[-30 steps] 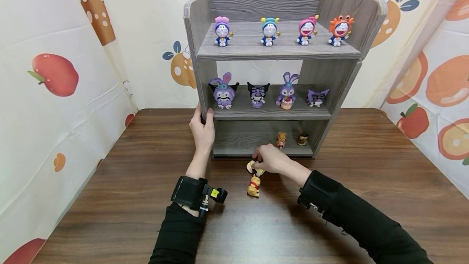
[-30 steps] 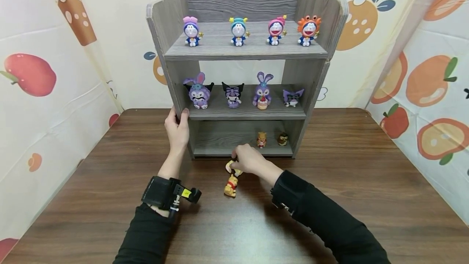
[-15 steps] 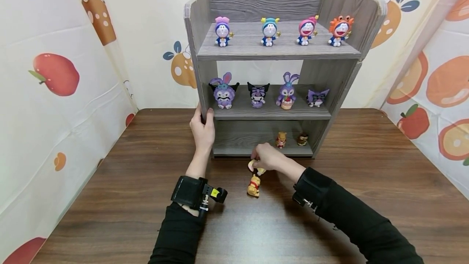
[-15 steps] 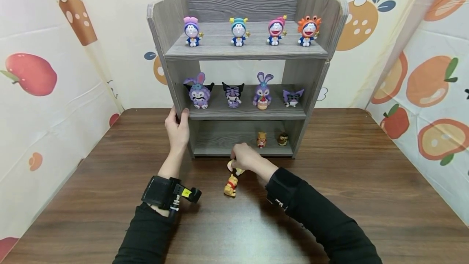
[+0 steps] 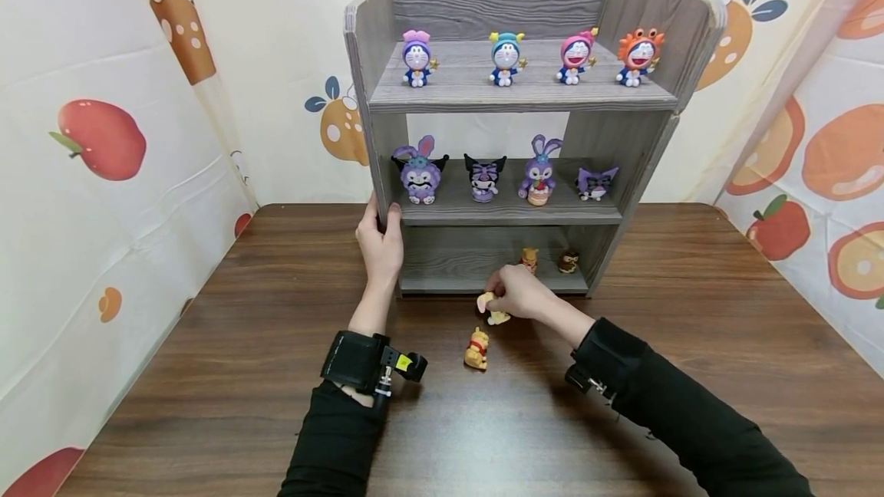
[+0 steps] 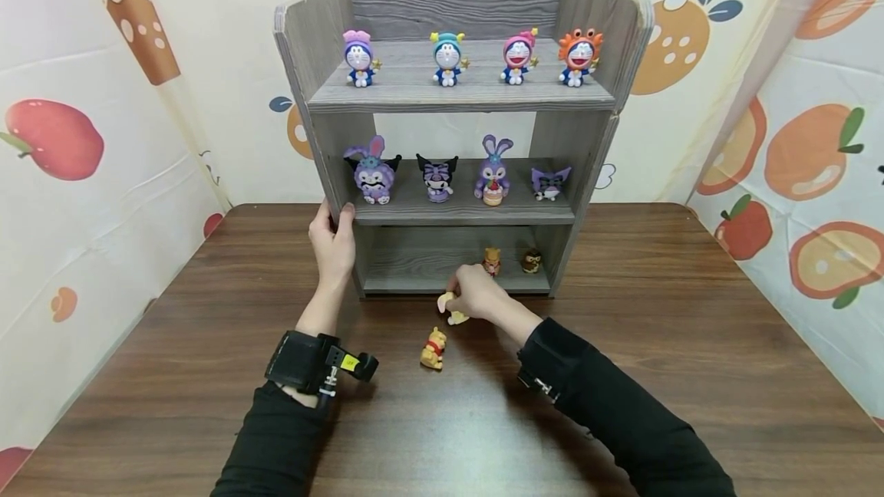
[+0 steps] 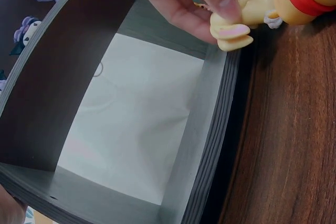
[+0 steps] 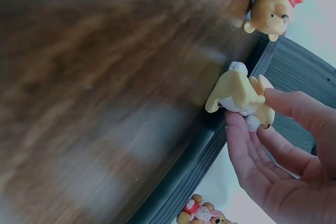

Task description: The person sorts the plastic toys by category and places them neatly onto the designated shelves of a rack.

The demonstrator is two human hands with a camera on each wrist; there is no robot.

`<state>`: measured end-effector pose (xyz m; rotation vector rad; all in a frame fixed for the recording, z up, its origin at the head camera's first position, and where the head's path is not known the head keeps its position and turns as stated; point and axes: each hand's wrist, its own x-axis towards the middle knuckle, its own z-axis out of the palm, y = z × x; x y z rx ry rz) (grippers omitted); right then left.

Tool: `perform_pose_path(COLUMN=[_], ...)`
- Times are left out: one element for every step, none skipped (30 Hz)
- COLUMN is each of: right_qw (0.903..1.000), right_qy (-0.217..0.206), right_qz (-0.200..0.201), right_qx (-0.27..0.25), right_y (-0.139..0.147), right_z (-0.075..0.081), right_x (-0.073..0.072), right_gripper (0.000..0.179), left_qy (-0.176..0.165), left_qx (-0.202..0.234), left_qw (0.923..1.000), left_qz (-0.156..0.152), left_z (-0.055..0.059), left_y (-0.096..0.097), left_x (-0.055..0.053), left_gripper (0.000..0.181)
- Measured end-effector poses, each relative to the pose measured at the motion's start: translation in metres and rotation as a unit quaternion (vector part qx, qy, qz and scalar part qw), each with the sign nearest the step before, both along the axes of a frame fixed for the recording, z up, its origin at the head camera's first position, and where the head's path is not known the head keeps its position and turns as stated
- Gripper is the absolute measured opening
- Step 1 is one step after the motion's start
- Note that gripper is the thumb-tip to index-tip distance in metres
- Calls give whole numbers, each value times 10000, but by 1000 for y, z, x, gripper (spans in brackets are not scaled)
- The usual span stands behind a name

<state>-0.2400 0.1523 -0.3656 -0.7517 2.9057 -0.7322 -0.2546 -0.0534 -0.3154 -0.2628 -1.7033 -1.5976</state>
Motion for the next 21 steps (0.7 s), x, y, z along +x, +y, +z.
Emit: perform_pose_path(right_qw=[10000, 9999, 9998, 9996, 9994, 9993, 9991, 9988, 9986, 9984, 9981, 9980, 9979, 9978, 9979, 9978, 9979, 9980, 9979, 9979, 9978], right_qy=[44, 109, 175, 200, 216, 246, 294, 340, 359, 379, 429, 450, 462, 456, 433, 426, 415, 400, 412, 425, 449], right_qz=[-22, -19, -9, -32, -45, -45, -33, -18, -21, -23, 7, 11, 13, 6, -8, -22, -24, -41, -30, -27, -17], right_qx=[-54, -95, -133, -190, -250, -291, -318, -348, -376, -416, -444, -455, -464, -480, -491, -500, -497, -494, -492, -489, -482], right_y=[1, 1, 2, 3, 3, 4, 4, 5, 5, 6, 6, 6, 7, 7, 7, 8, 8, 9, 9, 10, 10], right_z=[0, 0, -1, -1, -1, -1, -1, -1, -2, -2, -2, -3, -3, -3, -3, -3, -3, -4, -4, -5, -5], right_x=[1, 2, 3, 5, 7, 9, 10, 12, 14, 16, 18, 20, 22, 23, 25, 26, 27, 28, 29, 30, 31], right_gripper=[9, 9, 8, 9, 10, 10, 11, 12, 13, 14, 14, 15, 16, 17, 18, 19, 19, 20, 21, 21, 21], left_qy=[8, 13, 14, 13, 12, 11, 6, 5, -2, -13, -20, -30, -40, -52, -62, -72, -74, -79, -80, -82, -79], left_qx=[-3, -6, -6, -4, -4, -5, -6, -5, 0, -5, -6, -7, -7, -6, -7, -8, -5, -5, -6, -6, -9], left_qw=[10000, 10000, 10000, 10000, 10000, 10000, 10000, 10000, 10000, 10000, 10000, 10000, 10000, 10000, 10000, 10000, 10000, 10000, 10000, 10000, 10000], left_qz=[7, 7, 4, -4, -7, -8, -11, -27, -41, -41, -42, -42, -44, -44, -39, -33, -28, -26, -22, -19, -12], left_z=[0, 0, 0, 0, 0, 0, 0, 0, 0, 0, 0, 0, -1, -1, -1, -1, -1, -1, -1, -1, -1], left_y=[0, 0, 0, 0, -1, -1, -1, -1, -1, -1, -1, -1, -1, -1, -1, -1, -1, -1, -1, -1, -1], left_x=[0, 0, 0, 0, 0, 0, 0, 0, 0, 0, 0, 0, -1, -1, -1, -1, -1, -1, -1, -1, -1], left_gripper=[33, 33, 33, 33, 33, 33, 33, 33, 33, 33, 34, 34, 34, 34, 34, 34, 34, 34, 33, 33, 33])
